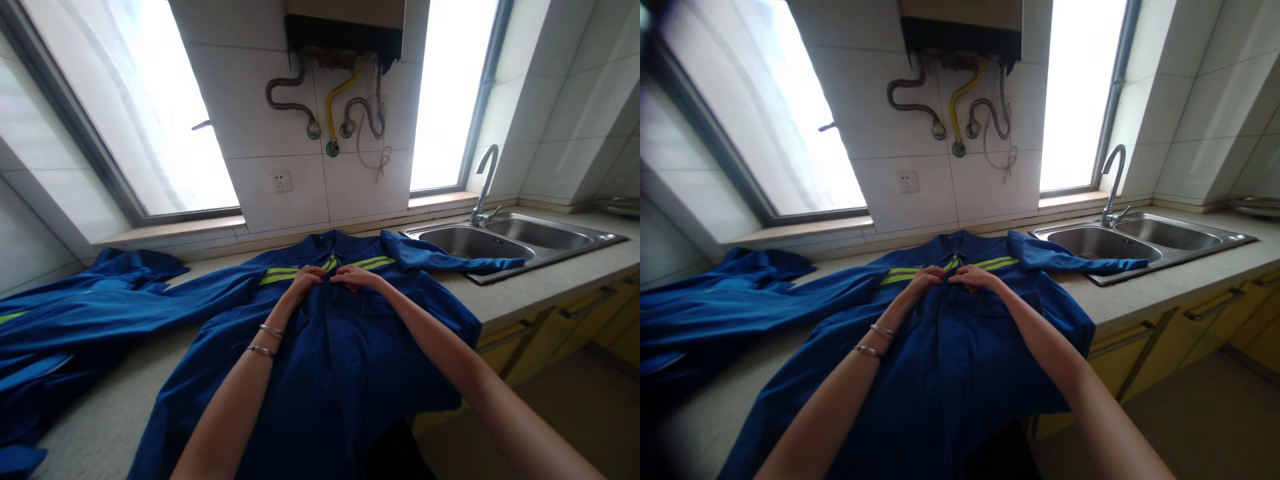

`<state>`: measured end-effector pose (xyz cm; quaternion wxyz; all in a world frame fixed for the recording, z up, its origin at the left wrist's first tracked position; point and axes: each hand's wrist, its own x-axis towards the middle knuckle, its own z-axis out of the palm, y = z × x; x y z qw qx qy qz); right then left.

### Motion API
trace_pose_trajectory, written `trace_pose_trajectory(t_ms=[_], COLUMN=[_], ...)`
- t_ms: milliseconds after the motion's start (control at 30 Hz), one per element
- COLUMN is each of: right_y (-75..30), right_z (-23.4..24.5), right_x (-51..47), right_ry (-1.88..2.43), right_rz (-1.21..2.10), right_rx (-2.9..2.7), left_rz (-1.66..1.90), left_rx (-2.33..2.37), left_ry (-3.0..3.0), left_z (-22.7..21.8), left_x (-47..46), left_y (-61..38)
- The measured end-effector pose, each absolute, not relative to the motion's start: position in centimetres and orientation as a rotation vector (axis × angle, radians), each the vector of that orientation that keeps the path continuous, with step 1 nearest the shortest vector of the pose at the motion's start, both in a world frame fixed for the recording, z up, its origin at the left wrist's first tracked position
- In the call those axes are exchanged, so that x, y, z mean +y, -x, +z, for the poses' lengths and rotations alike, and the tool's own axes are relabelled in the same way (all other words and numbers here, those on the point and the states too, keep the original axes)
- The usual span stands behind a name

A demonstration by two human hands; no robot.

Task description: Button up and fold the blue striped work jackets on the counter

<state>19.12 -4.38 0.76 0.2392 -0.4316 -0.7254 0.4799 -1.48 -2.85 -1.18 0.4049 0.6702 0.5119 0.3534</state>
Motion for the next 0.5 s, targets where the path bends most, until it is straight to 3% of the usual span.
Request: trace_pose_trajectory(t_ms=[267,500], right_y=[-23.6,-25.0], right_z=[2.5,1.9], right_x=[-5.7,-10.9], right_ry=[1.404,1.426], right_rz=[1.14,0.463], right_rx=[-2.35,-2.428], left_rz=[0.771,0.743], left_rx=[1.187,1.24], left_ry=[-2.069,-2.3], left_z=[-1.2,-2.4], left_x=[-2.4,-1.4], left_y=[4.2,4.4])
